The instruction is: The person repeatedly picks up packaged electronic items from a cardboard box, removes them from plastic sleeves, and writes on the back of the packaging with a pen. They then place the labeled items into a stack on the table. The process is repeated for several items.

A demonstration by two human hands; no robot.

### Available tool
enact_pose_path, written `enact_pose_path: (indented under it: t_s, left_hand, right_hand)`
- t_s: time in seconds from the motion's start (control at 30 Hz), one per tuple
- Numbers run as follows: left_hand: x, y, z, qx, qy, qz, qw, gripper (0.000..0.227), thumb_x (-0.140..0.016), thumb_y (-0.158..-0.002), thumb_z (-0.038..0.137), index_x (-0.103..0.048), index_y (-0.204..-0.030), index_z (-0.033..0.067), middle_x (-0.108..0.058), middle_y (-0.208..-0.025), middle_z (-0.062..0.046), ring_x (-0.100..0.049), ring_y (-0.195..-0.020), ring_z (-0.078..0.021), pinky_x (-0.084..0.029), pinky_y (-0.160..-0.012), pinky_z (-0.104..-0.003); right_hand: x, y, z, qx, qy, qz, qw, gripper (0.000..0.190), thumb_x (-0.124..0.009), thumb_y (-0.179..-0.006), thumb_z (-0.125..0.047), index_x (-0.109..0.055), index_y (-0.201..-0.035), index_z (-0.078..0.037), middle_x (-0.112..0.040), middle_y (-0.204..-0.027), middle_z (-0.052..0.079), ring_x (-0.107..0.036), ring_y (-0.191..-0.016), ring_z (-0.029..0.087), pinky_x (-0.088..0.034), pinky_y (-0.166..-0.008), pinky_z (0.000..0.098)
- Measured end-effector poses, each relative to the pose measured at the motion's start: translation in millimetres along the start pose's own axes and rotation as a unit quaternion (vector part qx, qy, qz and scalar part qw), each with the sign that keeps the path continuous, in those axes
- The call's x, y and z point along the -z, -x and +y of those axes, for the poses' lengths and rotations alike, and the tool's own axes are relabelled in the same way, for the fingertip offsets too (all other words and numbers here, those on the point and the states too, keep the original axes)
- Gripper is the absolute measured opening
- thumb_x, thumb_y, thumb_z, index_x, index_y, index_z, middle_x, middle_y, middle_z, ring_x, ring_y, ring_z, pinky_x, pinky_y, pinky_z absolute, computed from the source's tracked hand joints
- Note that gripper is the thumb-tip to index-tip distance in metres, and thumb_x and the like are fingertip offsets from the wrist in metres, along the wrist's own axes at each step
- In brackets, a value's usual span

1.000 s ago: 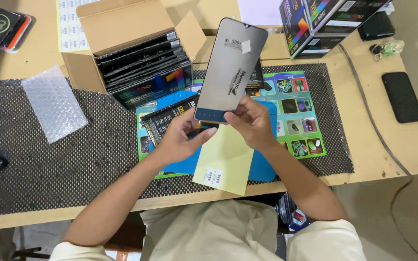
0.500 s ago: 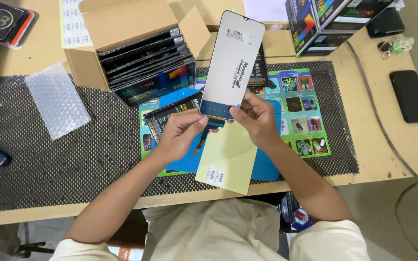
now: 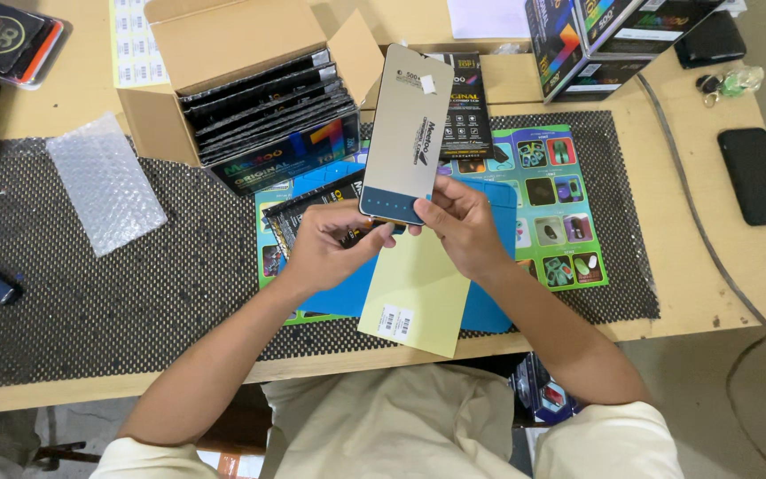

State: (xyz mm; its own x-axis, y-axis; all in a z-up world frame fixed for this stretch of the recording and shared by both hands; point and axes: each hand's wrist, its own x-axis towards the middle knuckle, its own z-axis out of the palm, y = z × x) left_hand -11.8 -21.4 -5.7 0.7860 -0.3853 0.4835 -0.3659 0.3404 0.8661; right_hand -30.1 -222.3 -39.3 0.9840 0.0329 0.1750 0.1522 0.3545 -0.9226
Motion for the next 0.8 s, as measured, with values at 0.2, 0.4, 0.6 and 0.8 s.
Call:
enact_pose_path:
  t_s: [0.2,0.4,0.6,0.8]
  left_hand:
    - [-4.9,-4.7,2.7,-0.016,-0.02,0.023,0.999,0.003,-0.078,-0.087,0.001,-0.077,-0.086,-0.0017,-0.074,-0.079,-0.015,-0.065,-0.074,-0.0121,-0.054,-0.062,-0.029]
    - [-2.2,2.4,-8.4,0.04,-0.036,0.014,0.998,0.015,-0.076,-0.089,0.0,-0.075,-0.103,-0.006,-0.075,-0.08,-0.017,-0.071,-0.069,-0.0181,-0.06,-0.067,-0.032]
    - [-4.3,5.6,-13.0,0.1,-0.011,-0.005,0.995,0.016,-0.058,-0.101,0.003,-0.071,-0.097,-0.005,-0.075,-0.074,-0.014,-0.073,-0.065,-0.0163,-0.062,-0.065,-0.03]
    - [-3.4,8.7,-10.5,0.128,-0.025,-0.03,0.991,0.034,-0.057,-0.1,0.001,-0.049,-0.133,-0.003,-0.073,-0.083,-0.014,-0.075,-0.069,-0.0197,-0.064,-0.069,-0.034]
  right_hand:
    - [-9.0,2.0,-5.8,-0.019,-0.018,0.008,1.0,0.036,-0.068,-0.096,-0.006,-0.062,-0.128,0.011,-0.073,-0.087,0.02,-0.074,-0.071,0.019,-0.065,-0.07,0.0291]
    - [-7.2,-0.1,-2.5,0.004,0.006,0.021,1.0,0.034,-0.071,-0.094,-0.004,-0.064,-0.124,0.01,-0.073,-0.087,0.019,-0.073,-0.073,0.019,-0.065,-0.071,0.0316]
    - [8.2,-7.2,-7.0,0.053,0.028,0.051,0.997,0.033,-0.071,-0.096,-0.007,-0.063,-0.125,0.008,-0.073,-0.09,0.017,-0.072,-0.076,0.018,-0.065,-0.074,0.0323]
    - [27.1,-21.1,-18.8,0.085,0.029,0.115,0.989,0.031,-0.068,-0.099,-0.008,-0.062,-0.127,0.005,-0.072,-0.093,0.012,-0.071,-0.078,0.014,-0.065,-0.072,0.0261]
